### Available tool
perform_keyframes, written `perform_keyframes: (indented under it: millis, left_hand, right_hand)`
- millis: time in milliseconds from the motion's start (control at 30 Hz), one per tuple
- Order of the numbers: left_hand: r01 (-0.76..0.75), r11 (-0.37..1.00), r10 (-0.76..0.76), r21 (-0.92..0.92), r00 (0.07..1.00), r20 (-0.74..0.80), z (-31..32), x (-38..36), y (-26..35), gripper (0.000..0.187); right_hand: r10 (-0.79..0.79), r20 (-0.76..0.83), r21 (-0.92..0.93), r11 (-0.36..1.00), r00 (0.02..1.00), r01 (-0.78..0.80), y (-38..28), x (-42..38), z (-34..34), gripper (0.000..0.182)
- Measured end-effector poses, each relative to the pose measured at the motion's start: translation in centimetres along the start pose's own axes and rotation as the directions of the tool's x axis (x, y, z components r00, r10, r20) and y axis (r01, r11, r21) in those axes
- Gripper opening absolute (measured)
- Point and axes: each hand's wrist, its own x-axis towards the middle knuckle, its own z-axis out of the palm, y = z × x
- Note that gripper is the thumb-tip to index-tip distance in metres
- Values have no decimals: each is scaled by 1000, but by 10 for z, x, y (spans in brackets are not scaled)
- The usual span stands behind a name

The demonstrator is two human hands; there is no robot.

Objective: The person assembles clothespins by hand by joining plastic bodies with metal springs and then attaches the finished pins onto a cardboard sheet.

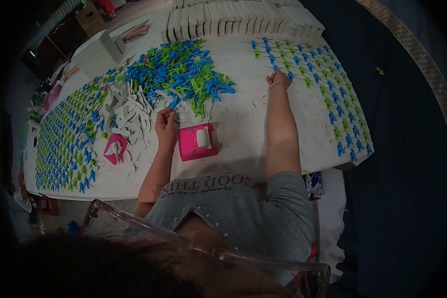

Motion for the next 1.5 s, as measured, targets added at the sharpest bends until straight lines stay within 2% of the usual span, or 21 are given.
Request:
perform_keyframes:
  millis: [100, 200, 233, 267, 300, 333, 367, 500, 567, 767, 1100, 1167, 1233, 1300, 1367, 1400, 1467, 1500]
  left_hand:
    - [7, 1000, -7, -1, 1000, 6, 0, 0, -1, 17]
    - [16, 1000, -15, -19, 1000, 23, -3, 0, -4, 17]
    - [22, 999, -21, -35, 999, 29, -3, 1, -4, 17]
    - [23, 999, -21, -37, 999, 31, -2, 1, -5, 17]
    - [8, 1000, -7, -9, 1000, 23, -2, 1, -5, 17]
    - [-6, 1000, 6, 19, 1000, 16, -2, 1, -5, 17]
    - [-4, 1000, 3, 18, 1000, 18, -1, 1, -5, 17]
    - [9, 1000, -9, 1, 999, 32, -1, 0, -2, 17]
    - [7, 1000, -8, 26, 999, 40, -3, -1, -3, 17]
    - [33, 999, -32, -20, 999, 34, -2, -3, 1, 16]
    - [4, 1000, -4, -2, 999, 34, -2, 0, -4, 18]
    - [-9, 1000, 9, 12, 999, 37, -4, -1, -4, 18]
    - [-26, 999, 25, 44, 1000, 18, -4, -2, -5, 17]
    - [-37, 998, 37, 52, 999, -12, -7, -1, -8, 16]
    - [-27, 999, 24, -39, 997, -70, -8, 1, -8, 13]
    - [-17, 994, 6, -110, 994, -105, -8, 1, -9, 12]
    - [-5, 994, -12, -109, 987, -159, -9, 2, -3, 11]
    - [-28, 987, 2, -156, 987, -160, -8, 4, 0, 10]
  right_hand:
    - [13, 5, 35, 999, 1000, -13, -2, 0, -2, 19]
    - [-38, 80, 12, 999, 996, 37, -1, -12, -18, 20]
    - [-298, 105, -300, 900, 949, 316, 4, -2, -29, 17]
    - [-512, 210, -563, 634, 833, 531, 8, 9, -39, 21]
    - [-512, 209, -564, 633, 833, 530, 6, 4, -49, 21]
    - [-638, 344, -744, 262, 689, 614, 2, -8, -62, 22]
    - [-673, 513, -801, -154, 533, 578, 0, -17, -72, 25]
    - [-658, 583, -741, -190, 477, 644, 0, -12, -91, 27]
    - [-668, 560, -795, -265, 491, 546, 4, -11, -87, 28]
    - [-598, 545, -823, -248, 588, 511, -3, -14, -83, 29]
    - [-590, 557, -821, -283, 585, 497, -3, -9, -82, 29]
    - [-666, 568, -804, -321, 484, 501, 3, -1, -84, 27]
    - [-669, 586, -792, -351, 458, 499, 2, -10, -84, 28]
    - [-713, 589, -739, -285, 380, 610, -1, -13, -85, 26]
    - [-817, 547, -632, -260, 183, 730, 7, -2, -90, 22]
    - [-802, 571, -607, -268, 176, 748, 12, -13, -83, 22]
    - [-691, 649, -500, -73, 318, 863, 11, -52, -68, 15]
    - [-679, 665, -485, -79, 309, 871, 17, -73, -58, 15]
